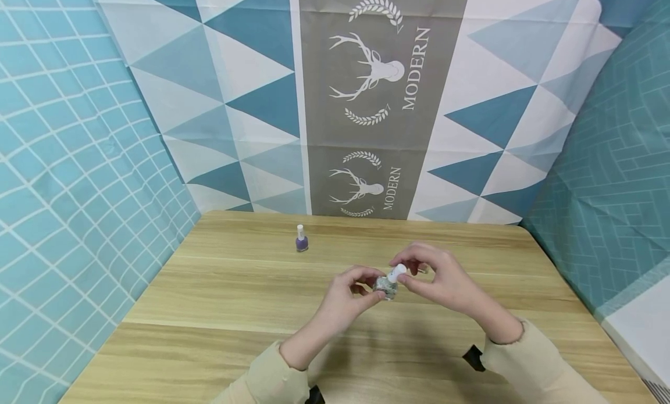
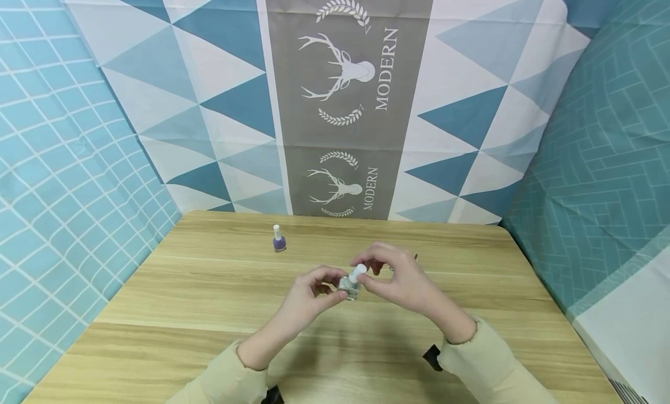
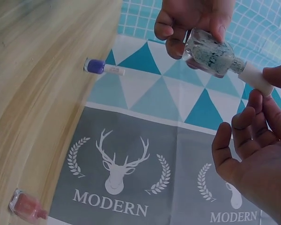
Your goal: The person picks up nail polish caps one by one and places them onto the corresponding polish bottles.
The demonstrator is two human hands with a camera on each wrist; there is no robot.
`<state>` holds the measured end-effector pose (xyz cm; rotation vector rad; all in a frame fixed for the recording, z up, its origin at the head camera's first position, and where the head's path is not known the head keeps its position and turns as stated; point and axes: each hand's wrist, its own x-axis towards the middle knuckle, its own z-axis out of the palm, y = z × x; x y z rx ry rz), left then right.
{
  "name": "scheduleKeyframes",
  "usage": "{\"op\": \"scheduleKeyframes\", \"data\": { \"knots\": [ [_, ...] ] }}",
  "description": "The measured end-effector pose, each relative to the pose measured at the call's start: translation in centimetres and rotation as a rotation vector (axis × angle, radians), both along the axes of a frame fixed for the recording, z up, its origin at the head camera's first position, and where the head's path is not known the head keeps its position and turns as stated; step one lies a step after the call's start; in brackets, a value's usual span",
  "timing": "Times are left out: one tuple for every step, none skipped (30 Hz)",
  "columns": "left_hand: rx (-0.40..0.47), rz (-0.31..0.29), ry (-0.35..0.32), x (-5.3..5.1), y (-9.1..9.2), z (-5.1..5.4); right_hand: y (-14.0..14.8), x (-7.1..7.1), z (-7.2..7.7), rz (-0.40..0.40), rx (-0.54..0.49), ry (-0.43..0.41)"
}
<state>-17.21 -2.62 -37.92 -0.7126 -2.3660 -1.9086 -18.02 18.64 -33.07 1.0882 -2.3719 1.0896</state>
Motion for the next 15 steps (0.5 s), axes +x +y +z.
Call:
{"op": "scheduleKeyframes", "data": {
  "knots": [
    [0.006, -0.003, -0.006, -0.04, -0.01, -0.01, -0.02, -0.05, -0.04, 0.009, -0.007, 0.001],
    [0.010, -0.007, -0.011, -0.07, -0.02, -0.02, -0.05, -0.08, -0.06, 0.020, -0.016, -0.002],
    [0.012, -0.008, -0.020, -0.08, -0.02, -0.01, -0.08, -0.11, -0.10, 0.032, -0.024, -0.006],
    [0.012, -0.009, -0.029, -0.09, -0.01, 0.00, -0.10, -0.13, -0.11, 0.044, -0.032, -0.013],
    [0.011, -0.010, -0.035, -0.11, -0.01, 0.00, -0.13, -0.14, -0.12, 0.055, -0.040, -0.022],
    [0.007, -0.008, -0.044, -0.15, 0.00, -0.01, -0.16, -0.14, -0.13, 0.065, -0.047, -0.035],
    [0.006, -0.008, -0.047, -0.16, 0.02, -0.04, -0.18, -0.16, -0.17, 0.071, -0.052, -0.046],
    [0.005, -0.008, -0.050, -0.17, 0.03, -0.06, -0.20, -0.19, -0.20, 0.076, -0.058, -0.058],
    [0.006, -0.008, -0.053, -0.18, 0.04, -0.08, -0.21, -0.22, -0.24, 0.079, -0.059, -0.067],
    [0.009, -0.009, -0.053, -0.17, 0.05, -0.08, -0.22, -0.27, -0.26, 0.080, -0.060, -0.074],
    [0.011, -0.010, -0.053, -0.17, 0.06, -0.08, -0.24, -0.32, -0.30, 0.081, -0.060, -0.080],
    [0.015, -0.012, -0.052, -0.16, 0.06, -0.07, -0.24, -0.37, -0.32, 0.081, -0.060, -0.084],
    [0.019, -0.014, -0.053, -0.13, 0.07, -0.05, -0.25, -0.43, -0.36, 0.081, -0.059, -0.085],
    [0.020, -0.014, -0.055, -0.12, 0.07, -0.02, -0.26, -0.48, -0.36, 0.080, -0.058, -0.086],
    [0.021, -0.015, -0.058, -0.10, 0.07, 0.02, -0.27, -0.52, -0.38, 0.079, -0.057, -0.087]
  ]
}}
